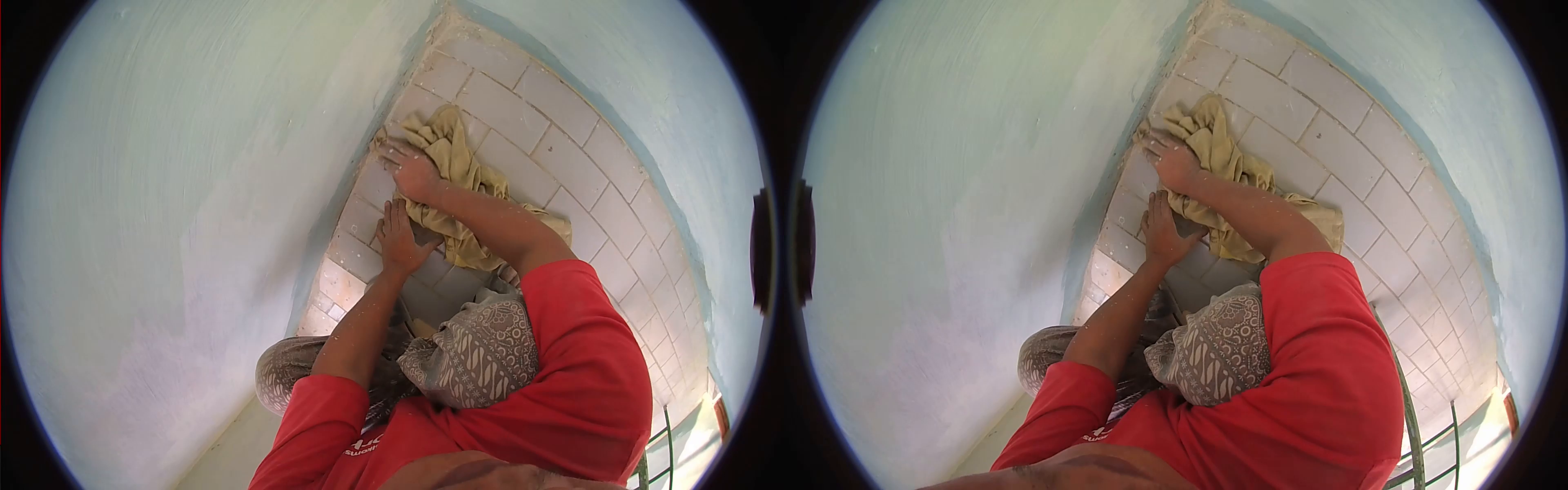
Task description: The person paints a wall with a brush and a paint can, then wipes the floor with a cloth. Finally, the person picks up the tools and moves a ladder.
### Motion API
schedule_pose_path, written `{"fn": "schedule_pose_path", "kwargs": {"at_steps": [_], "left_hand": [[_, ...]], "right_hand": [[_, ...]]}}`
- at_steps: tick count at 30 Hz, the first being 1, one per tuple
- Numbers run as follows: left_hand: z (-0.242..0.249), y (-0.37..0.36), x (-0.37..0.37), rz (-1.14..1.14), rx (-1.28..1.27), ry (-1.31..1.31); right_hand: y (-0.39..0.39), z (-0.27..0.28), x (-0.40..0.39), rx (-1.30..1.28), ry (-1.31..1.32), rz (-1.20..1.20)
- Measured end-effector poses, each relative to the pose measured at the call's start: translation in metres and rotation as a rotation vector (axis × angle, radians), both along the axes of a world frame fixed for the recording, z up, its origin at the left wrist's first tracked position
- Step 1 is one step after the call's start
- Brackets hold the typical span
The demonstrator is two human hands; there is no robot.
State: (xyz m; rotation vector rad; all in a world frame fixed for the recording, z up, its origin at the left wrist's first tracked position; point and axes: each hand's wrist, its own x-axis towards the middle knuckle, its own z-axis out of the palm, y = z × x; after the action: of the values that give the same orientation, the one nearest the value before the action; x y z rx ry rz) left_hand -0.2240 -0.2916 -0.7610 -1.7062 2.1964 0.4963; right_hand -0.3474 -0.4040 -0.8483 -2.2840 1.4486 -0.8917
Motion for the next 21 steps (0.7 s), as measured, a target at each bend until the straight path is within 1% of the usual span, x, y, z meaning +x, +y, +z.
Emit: {"fn": "schedule_pose_path", "kwargs": {"at_steps": [2, 3, 4, 5, 7, 9, 10, 11, 13, 14, 15, 16, 17, 19, 21], "left_hand": [[-0.004, 0.015, 0.008, 0.126, -0.039, 0.185], [-0.006, 0.026, 0.012, 0.119, -0.052, 0.193], [-0.022, 0.030, 0.006, 0.098, -0.031, 0.160], [-0.027, 0.037, 0.008, 0.082, -0.051, 0.137], [-0.029, 0.042, 0.009, 0.086, -0.033, 0.114], [-0.027, 0.043, 0.002, 0.096, -0.012, 0.097], [-0.023, 0.041, -0.002, 0.123, 0.001, 0.034], [-0.013, 0.039, -0.005, 0.152, 0.020, -0.041], [-0.003, 0.028, -0.017, 0.169, 0.059, -0.083], [-0.005, 0.027, -0.019, 0.183, 0.093, -0.113], [-0.006, 0.026, -0.020, 0.187, 0.091, -0.119], [-0.007, 0.028, -0.020, 0.172, 0.067, -0.117], [-0.006, 0.030, -0.019, 0.155, 0.044, -0.117], [-0.002, 0.033, -0.016, 0.143, 0.037, -0.128], [-0.002, 0.032, -0.016, 0.141, 0.036, -0.119]], "right_hand": [[0.023, 0.002, 0.024, 0.028, -0.013, 0.187], [0.025, 0.007, 0.024, 0.015, -0.005, 0.181], [0.023, -0.009, 0.011, 0.162, -0.122, 0.285], [0.024, -0.007, 0.005, 0.271, -0.228, 0.398], [0.006, 0.013, -0.034, 0.225, -0.375, 0.056], [-0.033, 0.031, -0.086, 0.194, -0.430, -0.231], [-0.053, 0.032, -0.112, 0.293, -0.406, -0.325], [-0.076, 0.022, -0.132, 0.276, -0.337, -0.451], [-0.116, 0.006, -0.170, 0.361, -0.232, -0.612], [-0.133, -0.007, -0.180, 0.347, -0.230, -0.609], [-0.149, -0.025, -0.185, 0.370, -0.031, -0.583], [-0.153, -0.027, -0.184, 0.392, 0.167, -0.553], [-0.148, -0.032, -0.170, 0.396, 0.159, -0.550], [-0.125, -0.002, -0.120, 0.315, 0.310, -0.507], [-0.090, 0.012, -0.071, 0.367, 0.277, -0.481]]}}
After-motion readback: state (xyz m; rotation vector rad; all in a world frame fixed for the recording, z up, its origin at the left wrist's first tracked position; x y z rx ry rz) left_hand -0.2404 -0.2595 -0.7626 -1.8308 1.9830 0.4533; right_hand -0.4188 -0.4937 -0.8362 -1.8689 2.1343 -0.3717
